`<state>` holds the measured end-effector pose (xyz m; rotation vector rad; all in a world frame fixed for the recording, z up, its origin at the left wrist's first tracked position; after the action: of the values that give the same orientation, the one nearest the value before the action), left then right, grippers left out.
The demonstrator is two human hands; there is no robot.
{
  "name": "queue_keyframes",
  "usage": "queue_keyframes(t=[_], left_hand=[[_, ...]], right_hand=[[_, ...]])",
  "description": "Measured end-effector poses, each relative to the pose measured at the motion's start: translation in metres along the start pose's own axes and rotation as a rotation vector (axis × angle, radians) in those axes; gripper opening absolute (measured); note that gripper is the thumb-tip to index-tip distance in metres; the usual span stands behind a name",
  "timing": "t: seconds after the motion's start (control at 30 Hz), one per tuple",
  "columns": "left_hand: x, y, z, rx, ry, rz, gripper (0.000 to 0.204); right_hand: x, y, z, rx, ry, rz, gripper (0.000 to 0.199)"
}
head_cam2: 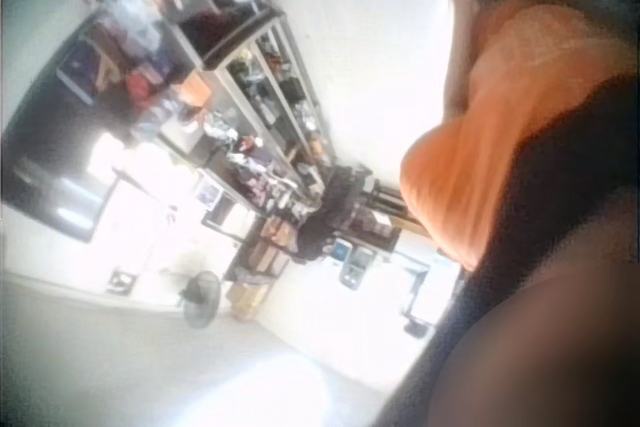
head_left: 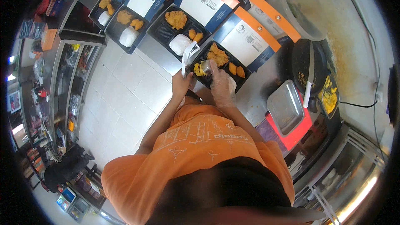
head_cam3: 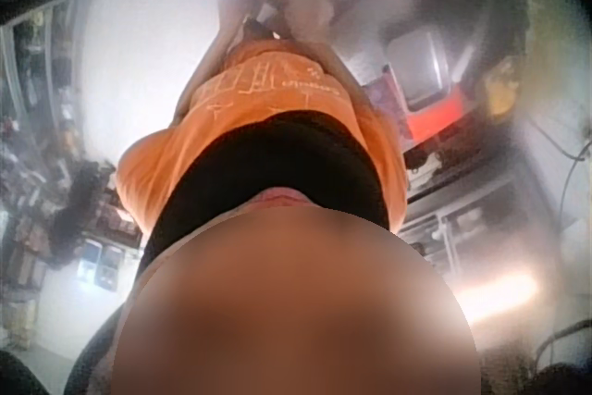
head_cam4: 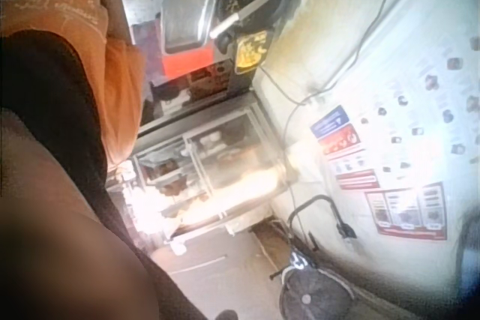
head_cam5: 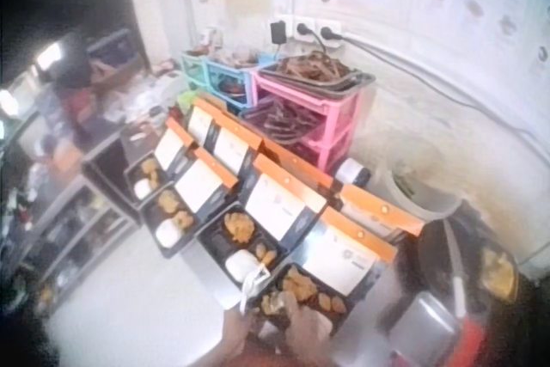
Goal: The person assembles multiple meal boxes by placing rice balls and fried chicken pieces into black trays, then adding a portion of scrambled eggs. The person uses a plastic spoon to scoop the eggs and a plastic glove on the right hand to handle the food items.
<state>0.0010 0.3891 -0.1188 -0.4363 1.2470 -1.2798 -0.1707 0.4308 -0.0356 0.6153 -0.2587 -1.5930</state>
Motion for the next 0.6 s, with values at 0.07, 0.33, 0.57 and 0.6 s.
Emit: queue_keyframes(t=[0.07,0.33,0.57,0.6], left_hand=[[0.001,0.001,0.001,-0.048,-0.002,0.003,0.031],[0.007,0.008,0.001,-0.021,0.058,-0.011,0.043],[0.02,0.027,-0.001,-0.078,0.042,0.022,0.042],[0.02,0.03,0.0,-0.109,0.04,0.025,0.049]], right_hand=[[-0.002,-0.004,0.004,0.089,-0.044,-0.001,0.066],[-0.001,-0.043,0.008,0.65,-0.006,-0.137,0.056],[-0.09,-0.222,0.081,1.571,-0.271,-0.2,0.05],[-0.115,-0.262,0.103,1.533,-0.412,-0.258,0.051]])
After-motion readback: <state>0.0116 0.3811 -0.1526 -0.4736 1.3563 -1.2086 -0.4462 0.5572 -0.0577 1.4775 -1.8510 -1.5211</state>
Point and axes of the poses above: each hand's wrist, its own x-axis towards the middle knuckle, its own z-axis out of the back of the hand, y = z × x, the point moved 7 cm from there along x, towards the middle knuckle, and after that the axes turned 11 degrees about y, right-handed, at the moved point
